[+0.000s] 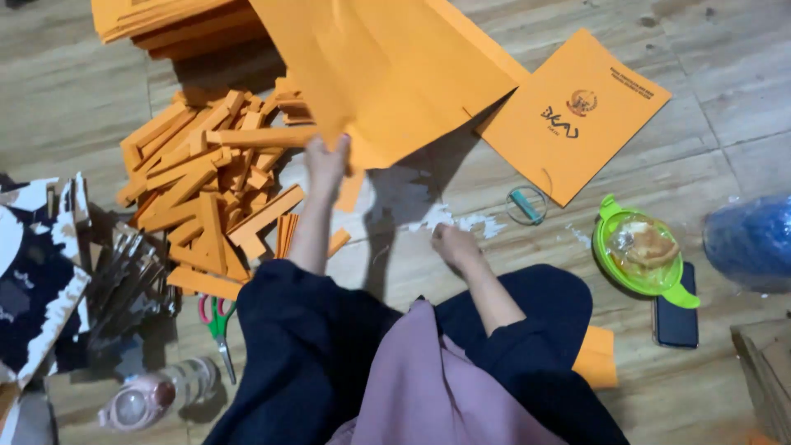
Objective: Assembling large orange paper bags by folding edges and applying adhesive strips while sitting on the floor.
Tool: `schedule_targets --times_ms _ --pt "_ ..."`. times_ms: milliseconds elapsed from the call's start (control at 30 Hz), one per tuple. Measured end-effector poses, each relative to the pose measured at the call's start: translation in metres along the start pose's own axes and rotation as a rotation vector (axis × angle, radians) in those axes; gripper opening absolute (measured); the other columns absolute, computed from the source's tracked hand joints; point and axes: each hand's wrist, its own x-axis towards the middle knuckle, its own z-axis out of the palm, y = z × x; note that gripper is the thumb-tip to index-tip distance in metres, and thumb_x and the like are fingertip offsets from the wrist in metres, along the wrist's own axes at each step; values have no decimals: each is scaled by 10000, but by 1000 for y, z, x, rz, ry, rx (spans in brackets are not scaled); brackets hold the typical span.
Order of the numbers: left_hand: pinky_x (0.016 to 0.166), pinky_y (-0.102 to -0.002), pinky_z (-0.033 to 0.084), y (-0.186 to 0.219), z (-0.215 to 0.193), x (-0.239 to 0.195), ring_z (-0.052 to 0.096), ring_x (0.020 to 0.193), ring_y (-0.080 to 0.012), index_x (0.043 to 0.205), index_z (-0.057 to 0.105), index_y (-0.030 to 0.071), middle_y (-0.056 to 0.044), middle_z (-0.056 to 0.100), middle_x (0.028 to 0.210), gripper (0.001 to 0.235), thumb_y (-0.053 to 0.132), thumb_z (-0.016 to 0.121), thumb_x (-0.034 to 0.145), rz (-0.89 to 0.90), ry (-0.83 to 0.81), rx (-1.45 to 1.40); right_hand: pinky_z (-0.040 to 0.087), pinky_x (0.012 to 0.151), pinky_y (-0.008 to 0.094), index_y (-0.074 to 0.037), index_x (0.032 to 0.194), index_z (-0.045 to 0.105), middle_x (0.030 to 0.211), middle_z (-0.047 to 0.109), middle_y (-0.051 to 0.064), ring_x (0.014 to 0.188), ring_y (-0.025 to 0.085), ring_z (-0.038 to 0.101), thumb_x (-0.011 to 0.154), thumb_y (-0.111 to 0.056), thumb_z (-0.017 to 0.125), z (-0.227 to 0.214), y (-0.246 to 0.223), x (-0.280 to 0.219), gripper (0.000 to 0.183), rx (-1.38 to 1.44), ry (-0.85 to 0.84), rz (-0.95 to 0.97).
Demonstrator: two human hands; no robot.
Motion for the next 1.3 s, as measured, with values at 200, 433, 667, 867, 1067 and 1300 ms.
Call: schedule_targets --times_ms 200,433,667,867,1067,1300 --pt "459 -295 486 -54 -225 -20 566 612 -146 1015 602 36 -80 600 793 281 230 712 844 -93 -46 -122 450 823 536 -121 1222 329 1172 510 258 1036 422 544 883 -419 314 -3 35 10 451 1335 280 237" --pt "288 -327 398 -196 -270 -40 531 419 -241 839 591 13 -123 533 601 396 348 785 755 -257 -87 171 495 521 492 -22 1204 435 1079 495 192 825 306 564 869 -449 568 49 108 86 559 918 516 311" --pt "731 -435 482 -161 -255 -20 605 863 -351 993 641 80 -149 637 858 306 199 747 732 12 -130 535 420 879 405 -135 1201 498 1089 500 110 1022 319 517 700 -431 787 38 127 66 649 434 585 356" --pt "589 -311 492 -108 -281 -32 601 665 -183 930 653 100 -77 615 726 164 171 711 794 -35 -151 217 465 749 370 -157 843 647 814 633 89 854 312 608 648 -388 799 33 109 54 339 305 461 290" --pt "783 -414 443 -116 -257 -44 559 933 -270 1120 555 115 -108 592 1009 399 173 759 781 -56 42 406 408 838 486 -129 916 650 994 639 167 1030 370 563 680 -330 730 -3 68 16 321 -95 194 389" --pt "886 -497 336 -55 -109 -103 376 1079 -364 1219 321 117 -118 290 1226 601 139 703 755 282 17 783 424 822 535 -33 1033 532 981 609 191 998 389 560 731 -310 738 -11 54 11 458 -70 308 357"
